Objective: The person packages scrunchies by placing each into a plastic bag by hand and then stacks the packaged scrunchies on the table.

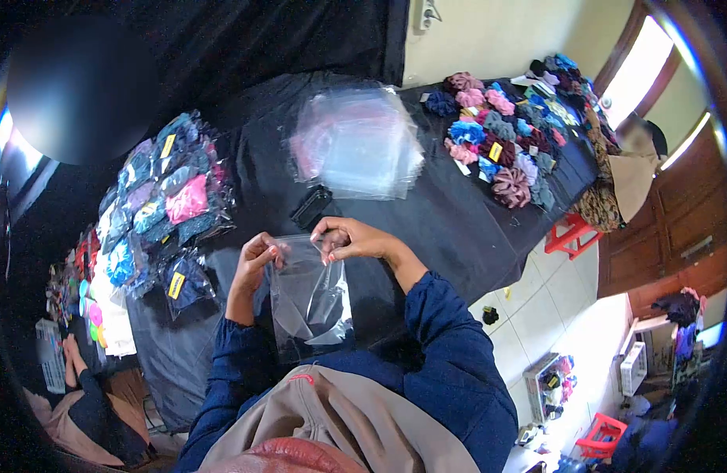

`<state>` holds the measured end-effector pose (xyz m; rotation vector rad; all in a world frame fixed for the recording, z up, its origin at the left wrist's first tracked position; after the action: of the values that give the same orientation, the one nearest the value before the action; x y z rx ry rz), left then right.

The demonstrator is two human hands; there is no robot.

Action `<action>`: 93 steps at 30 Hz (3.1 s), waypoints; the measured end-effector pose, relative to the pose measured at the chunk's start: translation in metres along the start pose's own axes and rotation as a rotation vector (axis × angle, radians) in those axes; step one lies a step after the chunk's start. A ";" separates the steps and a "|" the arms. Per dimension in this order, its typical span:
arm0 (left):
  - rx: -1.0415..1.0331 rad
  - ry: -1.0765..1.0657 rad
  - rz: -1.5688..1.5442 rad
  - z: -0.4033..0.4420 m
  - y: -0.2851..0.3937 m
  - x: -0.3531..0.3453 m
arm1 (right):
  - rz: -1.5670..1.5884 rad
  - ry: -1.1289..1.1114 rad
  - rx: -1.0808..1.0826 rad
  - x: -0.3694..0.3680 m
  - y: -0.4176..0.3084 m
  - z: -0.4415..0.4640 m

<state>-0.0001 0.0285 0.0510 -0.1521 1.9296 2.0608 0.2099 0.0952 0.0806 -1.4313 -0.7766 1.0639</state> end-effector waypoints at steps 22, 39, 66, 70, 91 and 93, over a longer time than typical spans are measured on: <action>0.069 0.043 -0.132 0.002 -0.029 0.014 | -1.142 1.553 -0.260 0.332 0.005 -0.171; 0.036 0.066 -0.133 0.003 -0.027 0.010 | -1.584 1.511 -0.525 0.386 0.005 -0.224; 0.036 0.055 -0.101 0.004 -0.026 0.009 | -0.962 0.682 -0.286 0.105 -0.110 -0.155; 0.038 0.039 -0.132 0.004 -0.025 0.008 | -1.110 0.808 -0.231 0.144 -0.089 -0.166; 0.045 0.043 -0.105 0.004 -0.026 0.010 | -0.787 0.511 -0.661 0.186 -0.035 -0.190; 0.046 0.026 -0.115 0.004 -0.027 0.010 | -0.736 0.427 -0.736 0.188 -0.034 -0.187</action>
<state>-0.0010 0.0354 0.0227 -0.2740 1.9344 1.9481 0.4559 0.1989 0.0729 -1.6706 -1.3002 -0.1267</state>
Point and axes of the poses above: each hand's wrist, its own z-axis towards the middle knuckle, its own x-axis out of the back of the hand, y = z × x, the point moved 4 cm from there along z, towards the middle knuckle, and after that the axes turned 1 degree about x, right-handed, at the moved point
